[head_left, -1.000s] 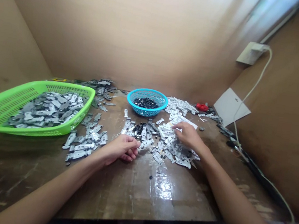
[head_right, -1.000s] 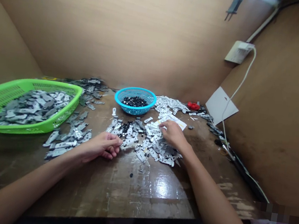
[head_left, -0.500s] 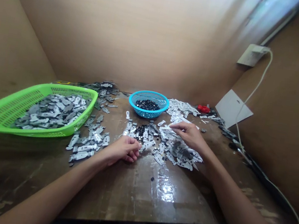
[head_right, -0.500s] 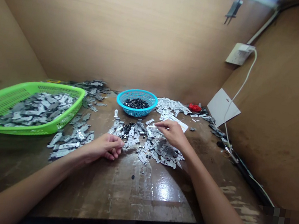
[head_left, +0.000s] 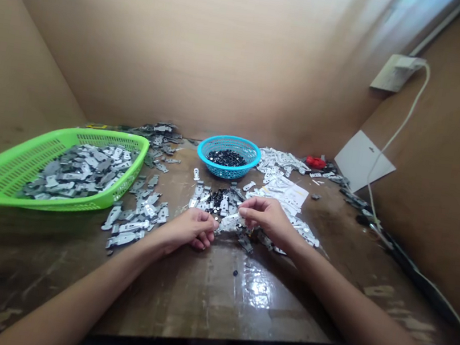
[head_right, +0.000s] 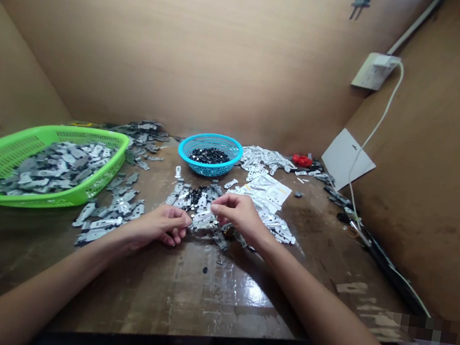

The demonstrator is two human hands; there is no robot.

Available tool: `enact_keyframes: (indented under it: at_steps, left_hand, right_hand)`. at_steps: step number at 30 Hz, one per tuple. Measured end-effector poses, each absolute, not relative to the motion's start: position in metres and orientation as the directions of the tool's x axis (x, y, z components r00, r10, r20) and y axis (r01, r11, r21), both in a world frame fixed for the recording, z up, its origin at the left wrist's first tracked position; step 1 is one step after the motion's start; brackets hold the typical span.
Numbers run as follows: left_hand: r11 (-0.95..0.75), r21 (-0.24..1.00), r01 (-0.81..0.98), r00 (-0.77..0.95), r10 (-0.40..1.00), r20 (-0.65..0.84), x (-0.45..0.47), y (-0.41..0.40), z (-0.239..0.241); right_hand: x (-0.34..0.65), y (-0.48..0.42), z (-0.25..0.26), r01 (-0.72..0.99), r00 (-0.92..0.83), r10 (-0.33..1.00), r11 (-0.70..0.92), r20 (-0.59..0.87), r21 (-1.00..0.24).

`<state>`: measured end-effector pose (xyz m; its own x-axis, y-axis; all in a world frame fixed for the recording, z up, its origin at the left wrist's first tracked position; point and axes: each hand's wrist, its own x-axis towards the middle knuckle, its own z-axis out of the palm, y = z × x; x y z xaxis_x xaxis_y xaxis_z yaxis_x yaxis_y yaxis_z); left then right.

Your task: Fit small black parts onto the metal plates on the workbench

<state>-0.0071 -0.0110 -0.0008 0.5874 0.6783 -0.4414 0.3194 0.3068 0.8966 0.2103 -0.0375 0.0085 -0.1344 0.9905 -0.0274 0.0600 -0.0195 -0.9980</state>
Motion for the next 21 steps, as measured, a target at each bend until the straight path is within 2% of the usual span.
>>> enact_keyframes:
  at_steps: [7, 21]
  left_hand:
    - [0.299, 0.9, 0.316, 0.58, 0.69, -0.433, -0.007, -0.011, -0.003]
    - [0.323, 0.899, 0.297, 0.581, 0.685, -0.438, -0.008, -0.011, -0.003]
  right_hand:
    - [0.201, -0.038, 0.006, 0.121, -0.088, 0.995, -0.047, -0.057, -0.992]
    - [0.199, -0.037, -0.005, 0.077, -0.076, 0.995, -0.064, -0.07, -0.995]
